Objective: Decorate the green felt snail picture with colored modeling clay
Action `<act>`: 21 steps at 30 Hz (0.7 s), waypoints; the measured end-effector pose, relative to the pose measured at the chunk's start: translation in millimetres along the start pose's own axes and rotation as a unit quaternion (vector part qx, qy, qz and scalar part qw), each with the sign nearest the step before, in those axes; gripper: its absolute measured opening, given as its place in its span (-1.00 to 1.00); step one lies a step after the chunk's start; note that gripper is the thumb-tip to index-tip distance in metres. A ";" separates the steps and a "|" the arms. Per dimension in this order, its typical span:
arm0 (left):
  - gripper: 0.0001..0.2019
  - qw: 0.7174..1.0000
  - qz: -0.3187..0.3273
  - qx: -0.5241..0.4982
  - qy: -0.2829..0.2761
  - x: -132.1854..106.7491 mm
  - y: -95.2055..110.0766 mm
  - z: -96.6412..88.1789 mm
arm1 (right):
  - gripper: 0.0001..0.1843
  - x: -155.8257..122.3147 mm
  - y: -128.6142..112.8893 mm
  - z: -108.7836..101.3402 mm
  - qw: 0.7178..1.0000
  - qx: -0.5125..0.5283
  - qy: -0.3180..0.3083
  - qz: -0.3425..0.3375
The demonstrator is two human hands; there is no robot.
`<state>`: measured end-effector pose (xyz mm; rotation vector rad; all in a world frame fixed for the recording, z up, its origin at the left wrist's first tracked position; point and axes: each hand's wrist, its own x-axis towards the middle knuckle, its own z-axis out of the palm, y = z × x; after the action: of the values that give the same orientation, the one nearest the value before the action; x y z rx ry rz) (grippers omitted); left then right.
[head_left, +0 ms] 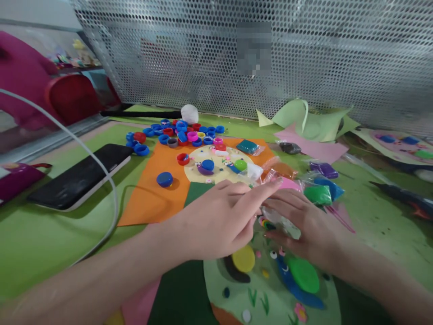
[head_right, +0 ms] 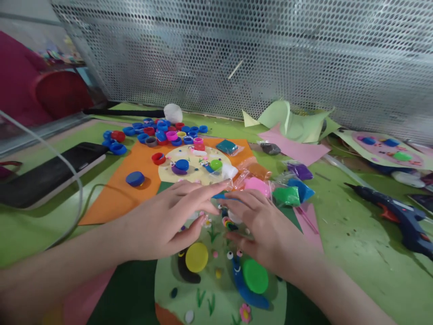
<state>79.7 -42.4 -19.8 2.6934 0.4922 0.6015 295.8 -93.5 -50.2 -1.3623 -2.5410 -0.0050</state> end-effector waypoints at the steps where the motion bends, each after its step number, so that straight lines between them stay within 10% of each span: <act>1: -0.47 1.000 -0.008 0.001 -0.008 -0.2 0.1 -0.1 | -0.55 0.0 0.3 0.2 1.000 0.001 0.003 0.002; 21: -0.20 0.988 -0.081 0.008 -0.128 -1.0 3.2 4.6 | -0.43 7.8 -5.0 -7.1 0.997 0.040 -0.030 0.062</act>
<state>81.7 -46.7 -22.9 2.6609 0.6374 0.2036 289.1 -90.7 -41.0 -1.5066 -2.4704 0.1614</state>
